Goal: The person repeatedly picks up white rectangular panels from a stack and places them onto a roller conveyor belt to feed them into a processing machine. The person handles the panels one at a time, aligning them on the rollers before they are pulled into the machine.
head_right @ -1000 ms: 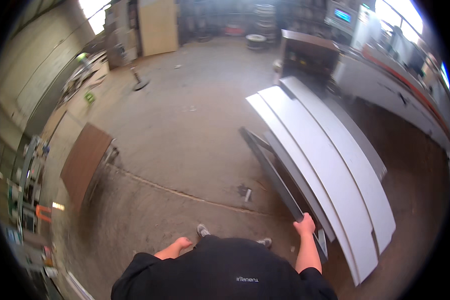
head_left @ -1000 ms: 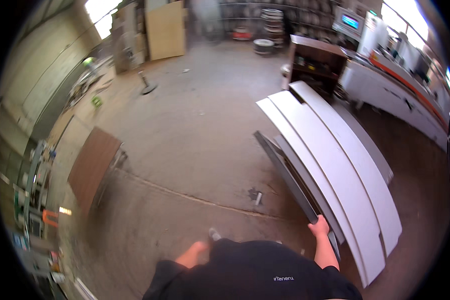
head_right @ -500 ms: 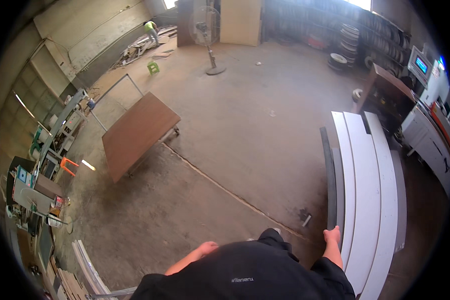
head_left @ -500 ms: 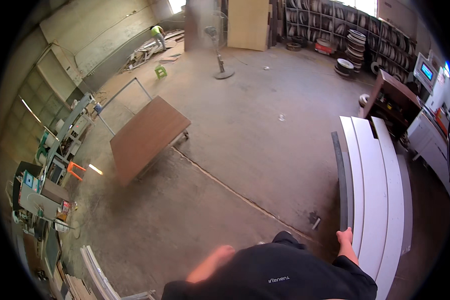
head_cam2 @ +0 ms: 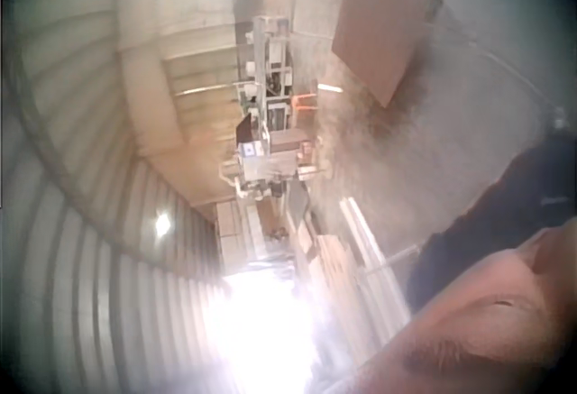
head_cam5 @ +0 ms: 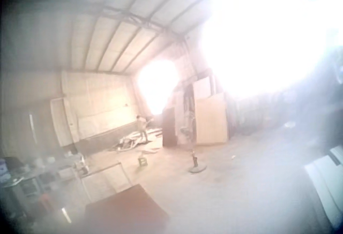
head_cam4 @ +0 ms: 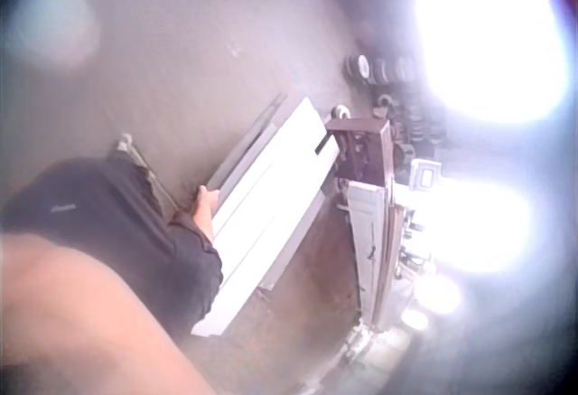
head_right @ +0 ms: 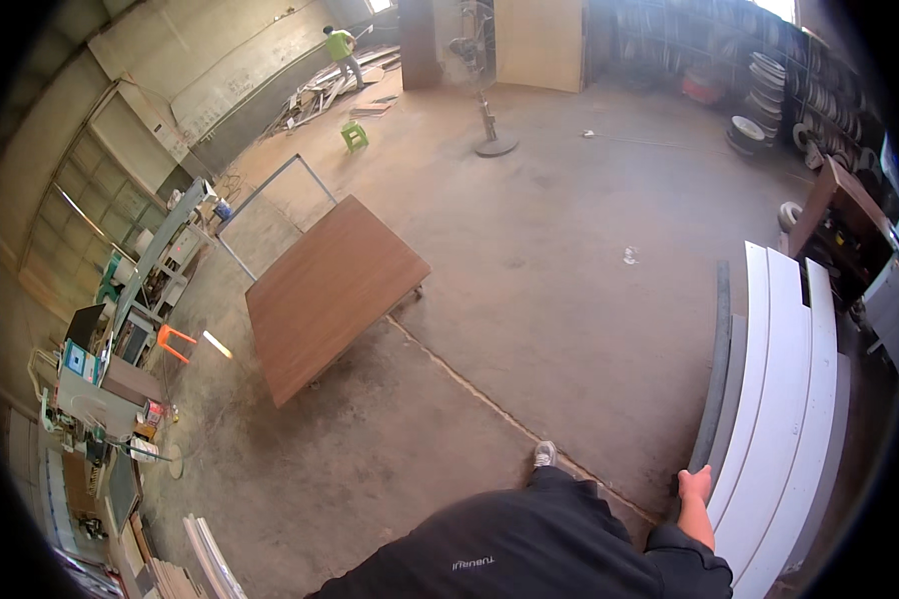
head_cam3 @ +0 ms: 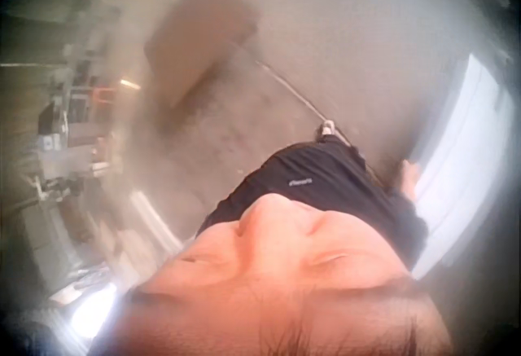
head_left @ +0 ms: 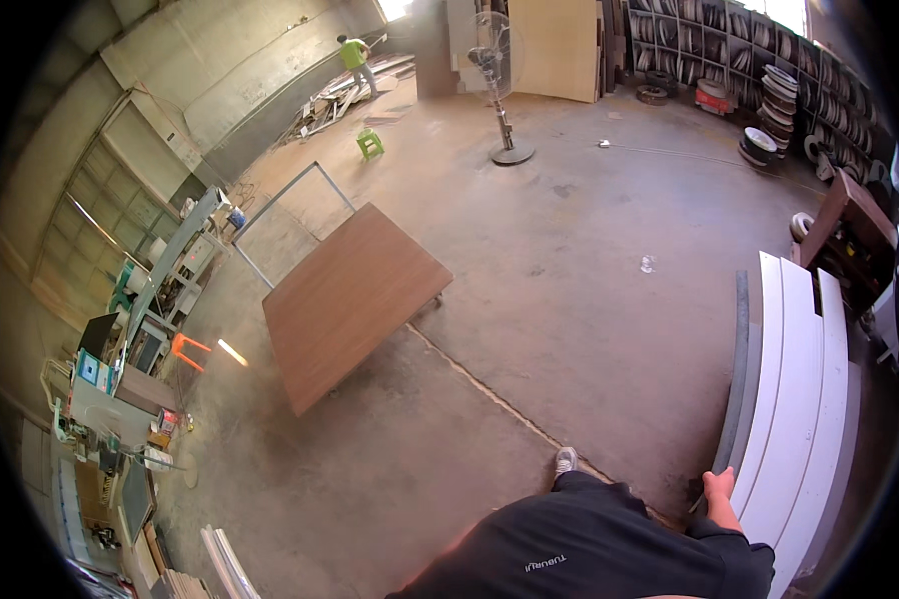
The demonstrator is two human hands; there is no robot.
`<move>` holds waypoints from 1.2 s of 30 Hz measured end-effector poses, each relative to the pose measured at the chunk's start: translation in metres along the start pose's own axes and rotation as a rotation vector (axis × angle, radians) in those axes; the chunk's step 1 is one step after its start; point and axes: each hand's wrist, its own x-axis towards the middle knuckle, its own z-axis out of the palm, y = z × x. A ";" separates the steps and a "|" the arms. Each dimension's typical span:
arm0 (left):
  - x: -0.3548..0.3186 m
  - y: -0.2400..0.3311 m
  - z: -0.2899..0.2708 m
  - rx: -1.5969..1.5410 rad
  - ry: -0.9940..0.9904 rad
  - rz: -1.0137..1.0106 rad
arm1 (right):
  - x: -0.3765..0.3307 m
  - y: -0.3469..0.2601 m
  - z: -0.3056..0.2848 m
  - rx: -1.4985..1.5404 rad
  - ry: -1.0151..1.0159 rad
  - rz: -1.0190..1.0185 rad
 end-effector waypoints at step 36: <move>0.482 -0.032 -0.860 0.111 0.193 -0.008 | -0.187 -0.724 0.427 0.076 0.296 0.313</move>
